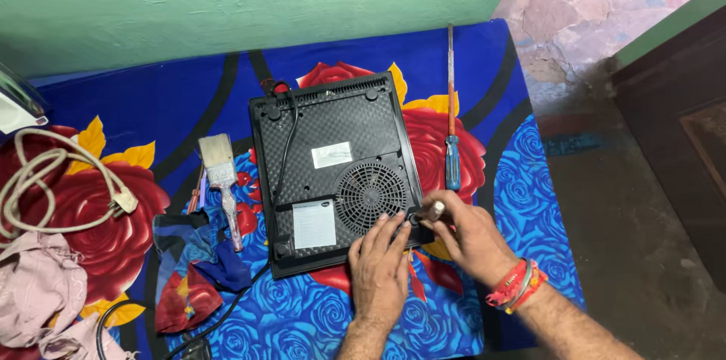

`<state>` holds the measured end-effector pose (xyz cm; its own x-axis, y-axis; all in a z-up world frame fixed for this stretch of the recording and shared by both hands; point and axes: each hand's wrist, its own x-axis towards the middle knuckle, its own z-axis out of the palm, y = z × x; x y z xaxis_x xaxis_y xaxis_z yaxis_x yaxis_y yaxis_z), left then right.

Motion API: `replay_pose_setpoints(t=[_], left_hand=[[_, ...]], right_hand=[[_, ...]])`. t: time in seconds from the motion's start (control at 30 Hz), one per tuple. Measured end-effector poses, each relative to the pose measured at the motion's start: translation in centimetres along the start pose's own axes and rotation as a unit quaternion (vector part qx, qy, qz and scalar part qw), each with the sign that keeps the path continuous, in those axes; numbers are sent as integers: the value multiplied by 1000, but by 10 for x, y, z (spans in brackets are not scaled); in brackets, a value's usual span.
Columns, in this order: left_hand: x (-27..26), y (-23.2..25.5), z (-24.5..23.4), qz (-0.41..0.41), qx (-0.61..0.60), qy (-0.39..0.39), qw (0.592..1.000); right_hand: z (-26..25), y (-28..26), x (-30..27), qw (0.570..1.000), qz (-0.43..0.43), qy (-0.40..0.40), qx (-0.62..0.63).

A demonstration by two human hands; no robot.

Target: The person uses a screwdriver to remove screws from the back of a small black electronic device, then removes a knob and a small metal piece. The person continues to unscrew and remove parts from the device.

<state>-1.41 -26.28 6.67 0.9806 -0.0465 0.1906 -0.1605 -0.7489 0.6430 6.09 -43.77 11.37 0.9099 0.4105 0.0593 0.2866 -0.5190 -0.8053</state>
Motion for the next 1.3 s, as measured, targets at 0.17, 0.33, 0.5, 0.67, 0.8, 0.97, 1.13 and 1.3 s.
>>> replay_pose_setpoints(t=[0.17, 0.33, 0.5, 0.67, 0.8, 0.97, 1.13, 1.3], left_hand=[[1, 9, -3, 2, -26, 24, 999], [6, 18, 4, -48, -4, -2, 999], [5, 14, 9, -42, -8, 23, 999], [3, 11, 6, -30, -3, 14, 999], [5, 12, 1, -29, -17, 2, 999], [7, 15, -3, -40, -25, -2, 999], [21, 17, 6, -68, -72, 80, 992], [36, 5, 15, 15, -94, 118, 988]], right_hand=[[7, -15, -2, 998, 8, 40, -56], [15, -34, -11, 981, -47, 89, -165], [16, -39, -10, 969, -34, 106, -219], [18, -32, -5, 980, -17, 104, -171], [13, -26, -3, 982, -42, 96, -157], [4, -28, 2, 988, -61, 1, -145], [0, -31, 9, 987, -60, -15, -147], [6, -39, -6, 971, -69, 43, -224]])
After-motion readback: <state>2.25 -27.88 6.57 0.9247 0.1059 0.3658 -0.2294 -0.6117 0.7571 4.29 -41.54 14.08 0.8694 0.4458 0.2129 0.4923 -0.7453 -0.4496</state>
